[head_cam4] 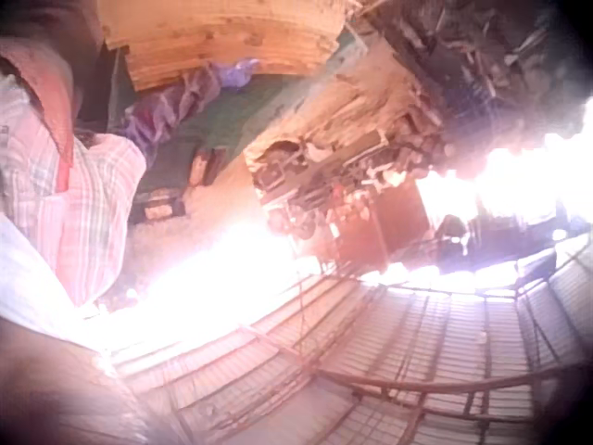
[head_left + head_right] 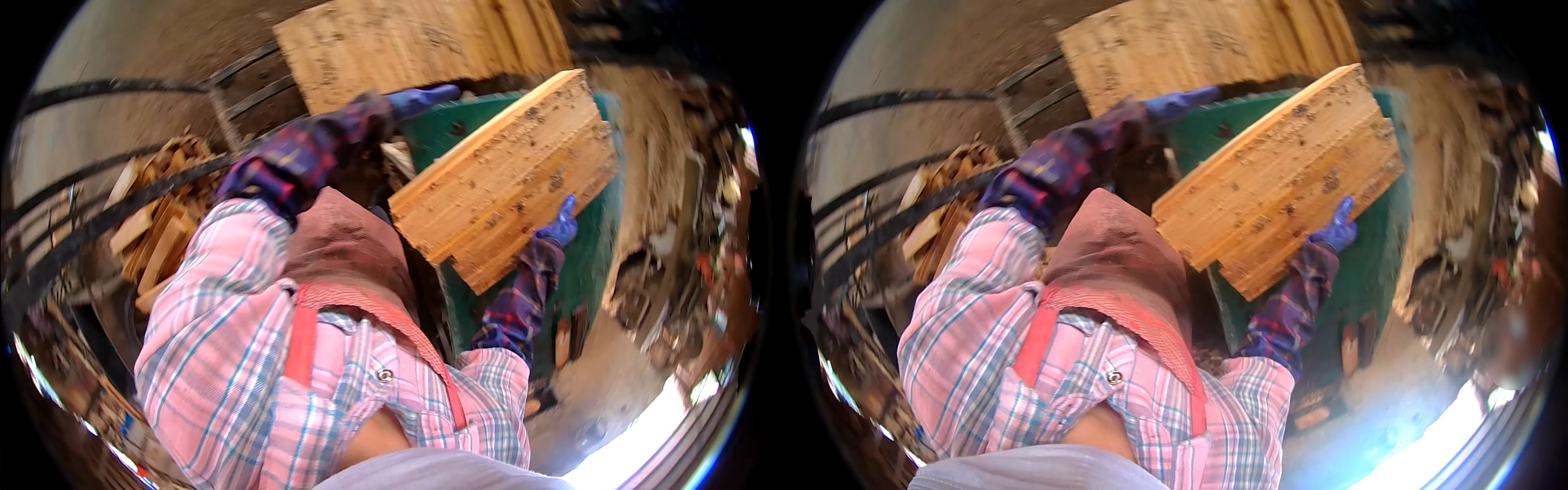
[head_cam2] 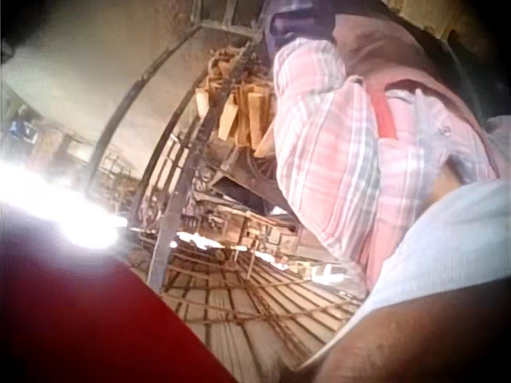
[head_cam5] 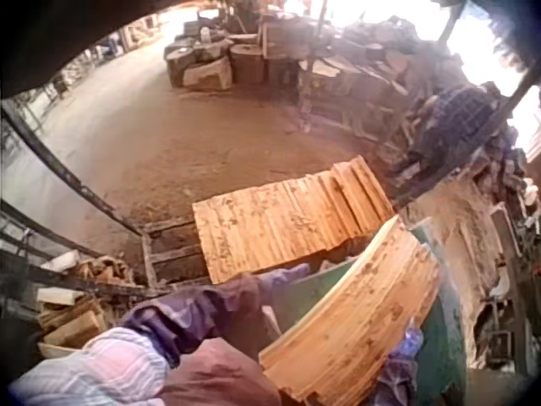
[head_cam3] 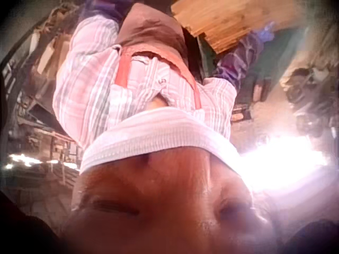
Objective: The person repeatedly picks up wooden planks from a green workbench, inspects them, and stacks them into a growing pile. The person wears blue gloves and a plaid shirt while handling the wood pieces one at a time.
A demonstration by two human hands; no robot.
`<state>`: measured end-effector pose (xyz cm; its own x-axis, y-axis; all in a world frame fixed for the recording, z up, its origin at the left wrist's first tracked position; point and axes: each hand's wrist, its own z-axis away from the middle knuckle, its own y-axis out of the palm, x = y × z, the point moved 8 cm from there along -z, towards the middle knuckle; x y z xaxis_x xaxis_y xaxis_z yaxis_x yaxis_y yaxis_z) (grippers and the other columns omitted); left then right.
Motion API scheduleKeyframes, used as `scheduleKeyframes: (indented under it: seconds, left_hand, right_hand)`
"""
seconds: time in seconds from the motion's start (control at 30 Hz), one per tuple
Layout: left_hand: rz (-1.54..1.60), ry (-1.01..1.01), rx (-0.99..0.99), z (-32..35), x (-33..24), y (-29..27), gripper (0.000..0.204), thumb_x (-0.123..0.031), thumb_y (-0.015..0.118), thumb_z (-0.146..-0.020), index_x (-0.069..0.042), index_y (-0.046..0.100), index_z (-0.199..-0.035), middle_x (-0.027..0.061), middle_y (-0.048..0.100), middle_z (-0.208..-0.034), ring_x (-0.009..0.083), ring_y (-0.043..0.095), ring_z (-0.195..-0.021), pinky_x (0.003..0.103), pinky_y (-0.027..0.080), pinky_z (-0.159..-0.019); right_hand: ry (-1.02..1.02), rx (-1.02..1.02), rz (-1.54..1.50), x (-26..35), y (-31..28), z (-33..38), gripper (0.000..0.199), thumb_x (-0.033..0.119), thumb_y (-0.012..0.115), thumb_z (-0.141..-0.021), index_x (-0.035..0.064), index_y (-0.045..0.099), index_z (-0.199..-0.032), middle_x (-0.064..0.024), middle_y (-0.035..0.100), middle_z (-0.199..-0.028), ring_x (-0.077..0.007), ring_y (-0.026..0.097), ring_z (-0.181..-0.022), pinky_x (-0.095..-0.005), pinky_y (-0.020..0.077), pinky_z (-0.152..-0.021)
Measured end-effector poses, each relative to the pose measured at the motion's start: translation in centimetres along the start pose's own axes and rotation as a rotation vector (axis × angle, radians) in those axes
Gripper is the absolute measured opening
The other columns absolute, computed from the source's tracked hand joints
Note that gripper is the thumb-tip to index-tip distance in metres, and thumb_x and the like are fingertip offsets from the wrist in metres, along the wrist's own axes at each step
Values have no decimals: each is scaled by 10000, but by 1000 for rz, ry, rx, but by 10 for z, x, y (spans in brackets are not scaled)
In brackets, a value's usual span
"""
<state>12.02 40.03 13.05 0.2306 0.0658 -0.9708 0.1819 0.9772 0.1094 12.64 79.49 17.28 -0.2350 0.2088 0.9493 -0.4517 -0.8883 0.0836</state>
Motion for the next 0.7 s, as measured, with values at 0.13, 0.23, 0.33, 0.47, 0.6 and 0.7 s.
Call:
scheduleKeyframes:
  seconds: [0.13, 0.23, 0.33, 0.47, 0.6, 0.7]
  left_hand:
    - [643, -120, 47, 0, -47, 62, 523, -431, 558, -874, -49, 528, -1230, 96, 584, -1191, 183, 569, -1031, 344, 458, -893]
    - [914, -12, 92, 46, -105, 100, 443, -401, 533, -900, -52, 574, -1169, 107, 629, -1103, 209, 624, -910, 359, 498, -838]
    - [1141, 234, 98, 124, -172, 82, 437, -366, 594, -870, -46, 569, -1167, 127, 640, -1069, 228, 635, -940, 372, 529, -840]
    - [1169, 402, 27, 255, -183, 26, 419, -334, 623, -841, -15, 570, -1106, 149, 647, -982, 229, 652, -828, 376, 569, -737]
    - [775, 392, -632, 283, -127, -121, 490, -456, 514, -874, -24, 563, -1101, 124, 638, -971, 219, 637, -786, 371, 562, -689]
    - [1063, 308, -812, 357, -88, -125, 591, -547, 442, -885, -67, 518, -1221, 118, 605, -1115, 232, 613, -926, 389, 542, -777]
  right_hand:
    - [-86, 391, -143, 52, 59, 36, 479, 216, 641, -854, -79, 469, -1190, -172, 574, -1105, -273, 602, -931, -395, 532, -804]
    - [-198, 440, -6, 84, 50, 46, 448, 168, 596, -882, -97, 442, -1208, -180, 549, -1157, -260, 576, -1018, -347, 504, -873]
    - [-142, 622, -167, 121, 80, 57, 390, 114, 574, -888, -107, 450, -1185, -174, 563, -1139, -225, 582, -1014, -303, 502, -870]
    - [-605, 757, 320, 151, 161, 212, 406, 204, 642, -846, -91, 515, -1095, -147, 631, -994, -206, 627, -857, -309, 510, -764]
    - [-415, 705, 399, 74, 301, 221, 501, 325, 756, -734, -51, 578, -1014, -115, 647, -907, -194, 615, -784, -314, 487, -707]
    - [-402, 876, 441, 55, 334, 291, 482, 282, 773, -720, -40, 581, -1022, -87, 642, -912, -190, 606, -823, -309, 482, -736]
